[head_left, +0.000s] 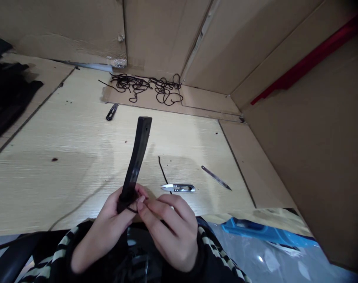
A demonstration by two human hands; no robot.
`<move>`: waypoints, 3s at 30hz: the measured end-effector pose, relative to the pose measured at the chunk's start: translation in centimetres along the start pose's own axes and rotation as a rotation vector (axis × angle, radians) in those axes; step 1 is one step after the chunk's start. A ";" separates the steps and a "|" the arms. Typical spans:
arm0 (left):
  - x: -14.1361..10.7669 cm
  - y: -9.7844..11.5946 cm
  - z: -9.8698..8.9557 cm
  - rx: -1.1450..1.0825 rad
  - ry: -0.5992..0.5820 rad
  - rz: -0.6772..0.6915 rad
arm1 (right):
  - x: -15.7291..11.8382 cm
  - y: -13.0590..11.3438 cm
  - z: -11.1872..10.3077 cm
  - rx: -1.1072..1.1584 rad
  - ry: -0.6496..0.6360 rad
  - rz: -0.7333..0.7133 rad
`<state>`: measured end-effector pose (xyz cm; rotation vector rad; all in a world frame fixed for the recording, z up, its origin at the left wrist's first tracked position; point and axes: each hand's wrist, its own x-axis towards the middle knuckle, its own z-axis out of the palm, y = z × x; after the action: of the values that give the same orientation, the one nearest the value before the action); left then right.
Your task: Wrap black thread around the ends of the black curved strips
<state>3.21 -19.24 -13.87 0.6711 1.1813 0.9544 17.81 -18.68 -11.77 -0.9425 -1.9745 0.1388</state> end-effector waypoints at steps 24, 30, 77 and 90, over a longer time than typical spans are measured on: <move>0.1 -1.8 -1.4 -0.284 -0.299 0.139 | -2.5 1.5 -2.2 0.205 -0.145 0.324; -0.9 -1.6 -1.5 -0.033 -0.091 0.092 | -2.0 1.8 -1.7 0.239 -0.117 0.345; -0.6 -2.6 -0.9 0.026 -0.225 0.269 | -1.2 3.1 0.6 0.751 -0.292 0.839; -0.1 -1.1 0.0 0.017 -0.461 0.059 | 1.4 5.2 -1.8 0.578 -0.487 0.266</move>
<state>3.51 -19.89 -14.76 0.8883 0.7658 0.7833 21.72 -14.57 -11.99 -0.8208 -2.0401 1.1167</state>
